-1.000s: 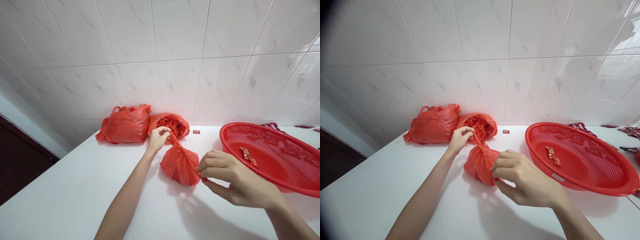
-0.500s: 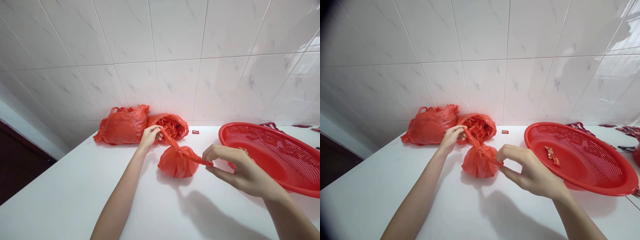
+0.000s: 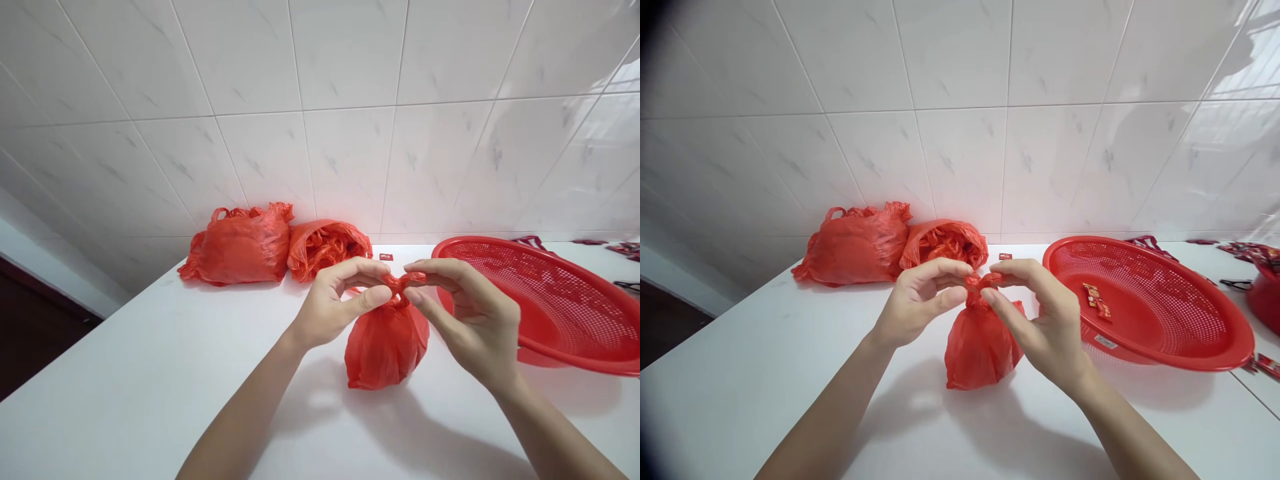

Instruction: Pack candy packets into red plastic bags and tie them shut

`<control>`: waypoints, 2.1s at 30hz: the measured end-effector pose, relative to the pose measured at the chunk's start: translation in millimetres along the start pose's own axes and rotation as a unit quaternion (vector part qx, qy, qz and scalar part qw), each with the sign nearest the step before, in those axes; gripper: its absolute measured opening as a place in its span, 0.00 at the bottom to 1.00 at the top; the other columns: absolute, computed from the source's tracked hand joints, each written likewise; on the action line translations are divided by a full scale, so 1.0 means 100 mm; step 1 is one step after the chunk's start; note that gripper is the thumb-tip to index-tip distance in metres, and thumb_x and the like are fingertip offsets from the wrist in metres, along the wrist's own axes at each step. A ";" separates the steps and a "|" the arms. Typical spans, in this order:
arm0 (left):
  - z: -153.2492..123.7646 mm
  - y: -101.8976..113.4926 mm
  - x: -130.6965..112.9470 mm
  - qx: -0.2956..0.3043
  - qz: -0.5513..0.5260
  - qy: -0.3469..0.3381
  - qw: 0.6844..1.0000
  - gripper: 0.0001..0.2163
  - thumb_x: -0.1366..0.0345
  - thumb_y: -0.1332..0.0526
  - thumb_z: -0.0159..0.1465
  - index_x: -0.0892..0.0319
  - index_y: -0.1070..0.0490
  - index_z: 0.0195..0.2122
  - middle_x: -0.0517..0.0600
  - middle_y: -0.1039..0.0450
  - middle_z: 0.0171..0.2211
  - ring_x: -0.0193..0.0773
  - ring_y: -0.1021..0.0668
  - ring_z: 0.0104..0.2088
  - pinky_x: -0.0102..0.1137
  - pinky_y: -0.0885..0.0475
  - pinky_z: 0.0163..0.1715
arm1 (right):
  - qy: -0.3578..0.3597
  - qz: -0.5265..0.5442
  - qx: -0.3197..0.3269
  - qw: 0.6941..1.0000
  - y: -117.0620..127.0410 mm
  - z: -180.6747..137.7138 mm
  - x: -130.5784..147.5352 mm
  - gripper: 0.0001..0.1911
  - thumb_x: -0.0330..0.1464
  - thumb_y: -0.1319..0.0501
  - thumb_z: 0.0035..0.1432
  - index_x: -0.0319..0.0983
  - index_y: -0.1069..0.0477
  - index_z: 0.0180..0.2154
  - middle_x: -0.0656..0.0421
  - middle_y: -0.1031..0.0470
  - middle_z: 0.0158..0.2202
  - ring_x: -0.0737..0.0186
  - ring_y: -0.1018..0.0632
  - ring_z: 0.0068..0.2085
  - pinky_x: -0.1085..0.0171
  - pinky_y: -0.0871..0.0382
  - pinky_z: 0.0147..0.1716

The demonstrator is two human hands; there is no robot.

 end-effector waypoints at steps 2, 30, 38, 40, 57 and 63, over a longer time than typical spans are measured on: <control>-0.03 -0.04 0.00 0.008 0.020 -0.026 0.999 0.07 0.65 0.33 0.65 0.56 0.21 0.44 0.51 0.18 0.42 0.39 0.18 0.43 0.33 0.22 0.46 | 0.006 0.011 0.017 1.000 -0.02 0.00 0.02 0.17 0.21 0.35 0.61 0.43 0.25 0.48 0.58 0.21 0.42 0.60 0.19 0.42 0.58 0.22 0.42; -0.09 -0.09 -0.17 -0.129 -0.038 0.003 0.991 0.10 0.73 0.35 0.60 0.55 0.23 0.43 0.45 0.26 0.31 0.32 0.22 0.32 0.27 0.23 0.34 | -0.255 0.101 0.323 0.906 -0.53 -0.28 -0.15 0.35 0.37 0.29 0.55 0.44 0.39 0.60 0.56 0.24 0.47 0.54 0.23 0.45 0.58 0.26 0.41; -0.01 0.24 -0.23 -0.228 -0.071 -0.005 0.971 0.13 0.71 0.30 0.54 0.57 0.24 0.41 0.45 0.25 0.29 0.32 0.24 0.29 0.27 0.26 0.32 | -0.228 0.137 0.292 0.919 -0.58 -0.32 -0.23 0.33 0.19 0.46 0.51 0.43 0.38 0.58 0.62 0.25 0.36 0.61 0.24 0.38 0.61 0.31 0.42; 0.02 0.37 -0.22 -0.274 -0.108 0.018 0.955 0.14 0.71 0.31 0.52 0.57 0.26 0.41 0.43 0.26 0.26 0.30 0.26 0.26 0.26 0.28 0.29 | -0.226 0.144 0.299 0.916 -0.57 -0.30 -0.26 0.36 0.18 0.48 0.50 0.43 0.39 0.61 0.64 0.25 0.33 0.63 0.26 0.36 0.61 0.32 0.43; -0.01 0.21 -0.24 -0.160 -0.065 0.021 0.985 0.09 0.65 0.27 0.55 0.57 0.21 0.36 0.48 0.23 0.34 0.34 0.22 0.35 0.28 0.25 0.37 | -0.239 0.147 0.279 0.918 -0.57 -0.21 -0.27 0.10 0.40 0.35 0.61 0.39 0.26 0.38 0.56 0.24 0.39 0.55 0.24 0.43 0.56 0.28 0.45; 0.04 0.31 -0.18 -0.134 -0.065 0.011 0.989 0.08 0.58 0.27 0.57 0.55 0.19 0.34 0.47 0.24 0.32 0.32 0.25 0.31 0.27 0.28 0.32 | -0.267 0.182 0.268 0.908 -0.55 -0.18 -0.28 0.13 0.39 0.31 0.57 0.40 0.25 0.41 0.58 0.23 0.37 0.59 0.23 0.38 0.60 0.26 0.41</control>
Point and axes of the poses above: each hand's wrist, its own z-axis towards the middle knuckle, its own y-axis out of the back of the hand, x = y × z, the point moved 3 cm from there along z, towards the middle knuckle
